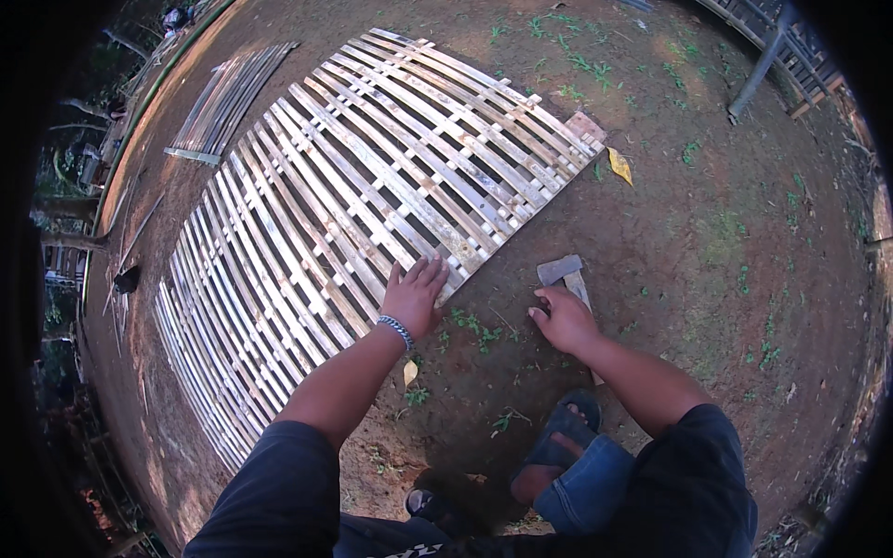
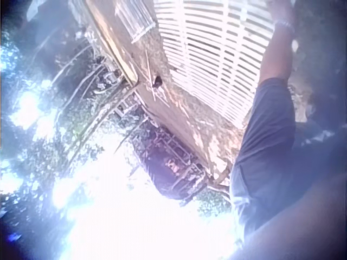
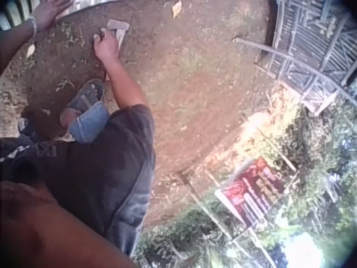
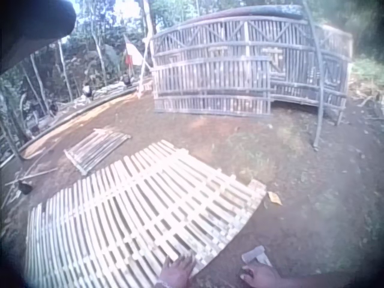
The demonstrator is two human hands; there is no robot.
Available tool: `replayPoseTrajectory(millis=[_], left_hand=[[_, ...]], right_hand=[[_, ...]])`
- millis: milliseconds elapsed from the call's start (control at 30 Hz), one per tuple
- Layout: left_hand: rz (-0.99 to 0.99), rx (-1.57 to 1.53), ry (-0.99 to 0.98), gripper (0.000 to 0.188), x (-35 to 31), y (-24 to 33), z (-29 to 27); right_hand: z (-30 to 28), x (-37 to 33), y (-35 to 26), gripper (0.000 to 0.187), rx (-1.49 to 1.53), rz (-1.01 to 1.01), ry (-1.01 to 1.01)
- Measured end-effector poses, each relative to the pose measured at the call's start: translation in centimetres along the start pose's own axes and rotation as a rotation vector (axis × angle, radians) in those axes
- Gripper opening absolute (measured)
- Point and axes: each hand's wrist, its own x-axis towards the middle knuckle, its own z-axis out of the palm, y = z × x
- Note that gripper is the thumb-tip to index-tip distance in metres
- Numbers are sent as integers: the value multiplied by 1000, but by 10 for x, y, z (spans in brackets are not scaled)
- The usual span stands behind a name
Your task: The person uses a hammer to strike and secure the wooden slats of a pallet lying on the ground. They repeatedly hit the joints and edges of the pallet to tighten the structure, occasionally adjusting their position and the pallet's orientation.
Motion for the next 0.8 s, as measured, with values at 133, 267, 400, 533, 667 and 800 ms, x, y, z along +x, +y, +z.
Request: replayPoseTrajectory(millis=[133, 267, 400, 533, 667, 800], left_hand=[[65, -109, -1, 74, 0, -9, -9], [24, -233, 257, 62, 35, -39, 0], [5, -202, 262, 61, 70, -40, -5], [32, -176, 242, 61, 61, -27, 15], [-1, -192, 259, 61, 61, -28, 24], [30, -195, 159, 65, 64, -34, 13]], right_hand=[[-28, -43, 18, 57, -254, -77, 75], [-16, -72, 32, 73, -346, 149, 63], [-2, -67, 50, 71, -217, 277, 98], [7, -68, 66, 64, -179, 409, 171], [8, -80, 62, 58, 22, 278, 182], [-12, -88, -26, 46, 620, 423, -74]])
